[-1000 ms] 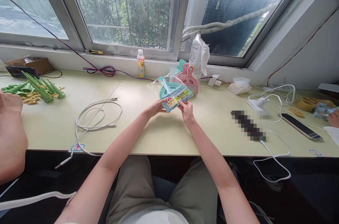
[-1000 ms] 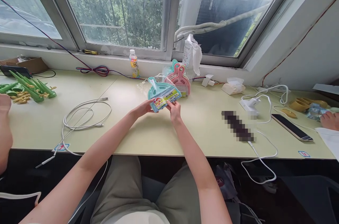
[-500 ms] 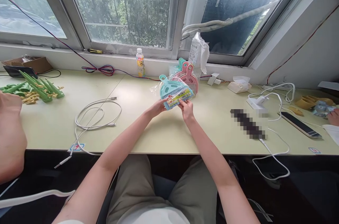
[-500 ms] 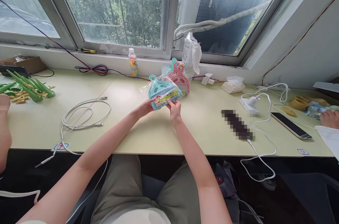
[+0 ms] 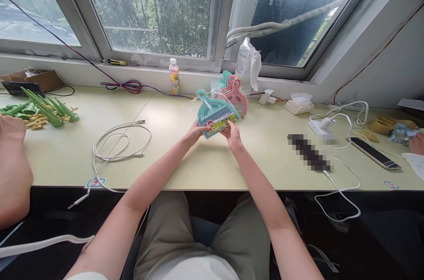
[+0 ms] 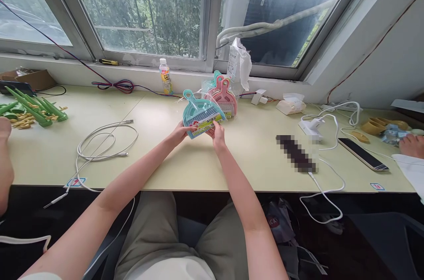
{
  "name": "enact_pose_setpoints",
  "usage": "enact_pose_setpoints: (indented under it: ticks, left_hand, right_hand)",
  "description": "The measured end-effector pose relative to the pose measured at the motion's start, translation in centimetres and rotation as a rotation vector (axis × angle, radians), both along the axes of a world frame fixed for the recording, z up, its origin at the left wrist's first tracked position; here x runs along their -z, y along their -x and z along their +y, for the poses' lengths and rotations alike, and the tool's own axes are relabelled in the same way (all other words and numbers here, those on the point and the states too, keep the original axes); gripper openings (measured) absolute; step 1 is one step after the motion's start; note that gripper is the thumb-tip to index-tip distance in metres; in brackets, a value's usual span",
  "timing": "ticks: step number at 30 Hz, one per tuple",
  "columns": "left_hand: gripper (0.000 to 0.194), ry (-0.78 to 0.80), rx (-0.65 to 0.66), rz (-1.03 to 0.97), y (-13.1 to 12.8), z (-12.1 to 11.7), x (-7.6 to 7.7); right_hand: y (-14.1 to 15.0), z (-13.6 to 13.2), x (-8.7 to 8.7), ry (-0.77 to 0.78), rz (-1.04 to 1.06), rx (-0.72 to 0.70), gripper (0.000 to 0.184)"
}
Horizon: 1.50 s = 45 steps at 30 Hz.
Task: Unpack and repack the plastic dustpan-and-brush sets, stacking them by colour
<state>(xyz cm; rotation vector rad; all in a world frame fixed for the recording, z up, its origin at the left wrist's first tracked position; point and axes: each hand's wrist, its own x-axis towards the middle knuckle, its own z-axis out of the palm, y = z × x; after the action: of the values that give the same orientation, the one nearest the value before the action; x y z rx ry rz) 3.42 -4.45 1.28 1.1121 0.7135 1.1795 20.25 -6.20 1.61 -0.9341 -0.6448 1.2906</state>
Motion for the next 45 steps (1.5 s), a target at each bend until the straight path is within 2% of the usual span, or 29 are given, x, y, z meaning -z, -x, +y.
enact_pose_setpoints:
  ticks: [6,16,19,23,25,27,32,35,37,39,42,45]
  left_hand:
    - [0.064,-0.032,0.061,0.033,0.0,0.5,0.8]
    - [0.072,-0.074,0.112,0.064,0.2,0.5,0.7]
    - [0.07,-0.078,0.099,0.061,0.4,0.4,0.5]
    - [0.065,-0.08,0.059,0.023,1.1,0.4,-0.2]
    - [0.063,-0.06,0.017,0.021,1.5,0.5,-0.6]
    - [0.062,-0.045,0.013,0.042,1.7,0.5,-0.9]
    - [0.065,-0.001,0.182,0.083,0.4,-0.9,-0.7]
    - [0.068,0.057,0.376,0.095,-1.0,-2.0,-0.1]
    - [0.07,0.074,0.455,0.094,-1.5,-2.2,0.2]
    - [0.068,0.054,0.426,0.058,-1.4,-2.0,0.2]
    - [0.061,0.029,0.262,-0.013,-0.7,-1.4,-0.5]
    - [0.057,0.028,0.171,-0.014,-0.2,-1.3,-1.0]
  right_hand:
    - [-1.1,0.3,0.0,0.065,-0.022,0.024,0.026]
    - [-1.7,0.5,0.1,0.13,-0.061,-0.005,0.038]
    - [-1.6,0.2,-0.5,0.086,-0.056,-0.04,0.041]
    - [-1.1,-0.2,-1.2,-0.074,-0.033,-0.151,0.037]
    - [-0.8,-0.3,-1.2,-0.153,-0.043,-0.207,0.032]
    - [-0.5,-0.4,-0.8,-0.182,-0.064,-0.191,0.027]
    - [-0.5,-0.2,0.0,-0.154,-0.025,0.03,0.02]
    - [-0.9,-0.1,0.0,-0.147,0.024,0.097,0.02]
    - [-1.1,-0.1,-0.2,-0.139,0.039,0.109,0.018]
    - [-1.1,-0.1,-0.4,-0.139,0.043,0.106,0.017]
    - [-0.9,-0.2,-0.4,-0.153,0.034,0.088,0.017]
    - [-0.6,-0.2,0.0,-0.161,0.021,0.07,0.018]
